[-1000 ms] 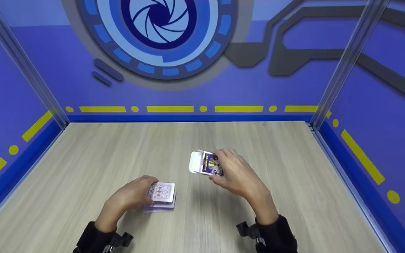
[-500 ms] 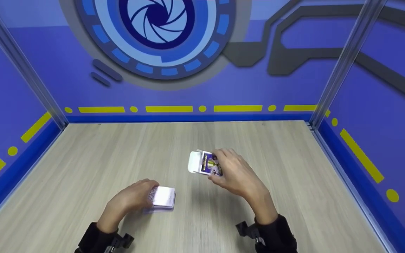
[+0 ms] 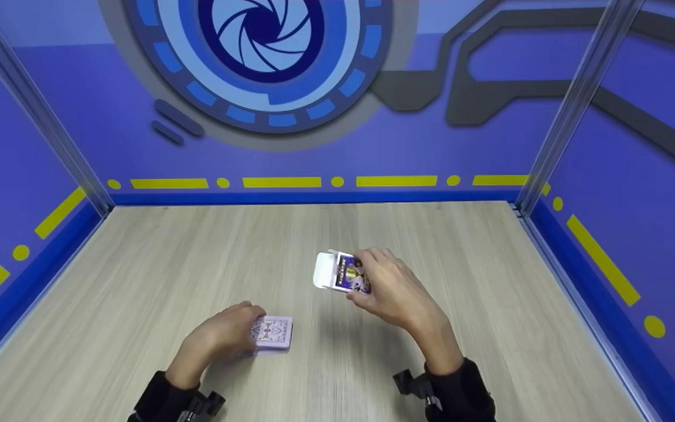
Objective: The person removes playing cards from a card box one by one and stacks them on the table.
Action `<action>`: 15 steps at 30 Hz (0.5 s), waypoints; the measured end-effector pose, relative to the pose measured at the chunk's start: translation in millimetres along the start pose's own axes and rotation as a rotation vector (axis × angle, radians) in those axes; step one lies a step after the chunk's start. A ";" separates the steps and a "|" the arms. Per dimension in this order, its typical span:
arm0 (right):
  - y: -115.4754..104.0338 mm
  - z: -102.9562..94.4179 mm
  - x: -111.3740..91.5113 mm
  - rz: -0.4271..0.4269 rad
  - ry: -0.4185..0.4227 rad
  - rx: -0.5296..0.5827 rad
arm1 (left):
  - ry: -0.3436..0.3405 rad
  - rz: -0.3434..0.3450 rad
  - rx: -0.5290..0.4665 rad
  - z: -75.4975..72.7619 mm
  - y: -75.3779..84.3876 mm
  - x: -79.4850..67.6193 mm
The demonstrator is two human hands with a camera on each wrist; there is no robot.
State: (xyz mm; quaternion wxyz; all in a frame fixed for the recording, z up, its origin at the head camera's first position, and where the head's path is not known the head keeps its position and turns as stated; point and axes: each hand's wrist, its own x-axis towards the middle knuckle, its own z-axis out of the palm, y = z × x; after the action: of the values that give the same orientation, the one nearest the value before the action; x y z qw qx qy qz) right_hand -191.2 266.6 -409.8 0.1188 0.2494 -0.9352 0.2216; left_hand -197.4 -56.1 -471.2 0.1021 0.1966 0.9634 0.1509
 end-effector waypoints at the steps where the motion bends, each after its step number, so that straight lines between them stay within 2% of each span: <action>1: 0.0 0.0 0.1 0.001 -0.001 0.001 | 0.001 -0.004 0.003 0.6 0.0 0.3; 10: 0.2 -0.1 0.2 0.015 -0.007 0.010 | -0.016 0.002 0.026 -1.6 -2.0 1.2; 15: 0.3 -0.5 0.6 0.004 0.008 0.019 | -0.042 -0.027 -0.040 -7.3 -4.7 -0.5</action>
State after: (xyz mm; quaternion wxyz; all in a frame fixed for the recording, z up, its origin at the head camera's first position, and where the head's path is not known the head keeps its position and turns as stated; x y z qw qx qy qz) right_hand -191.7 266.9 -409.3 0.1198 0.2479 -0.9330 0.2317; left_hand -200.4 -62.3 -465.8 0.1281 0.1845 0.9605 0.1644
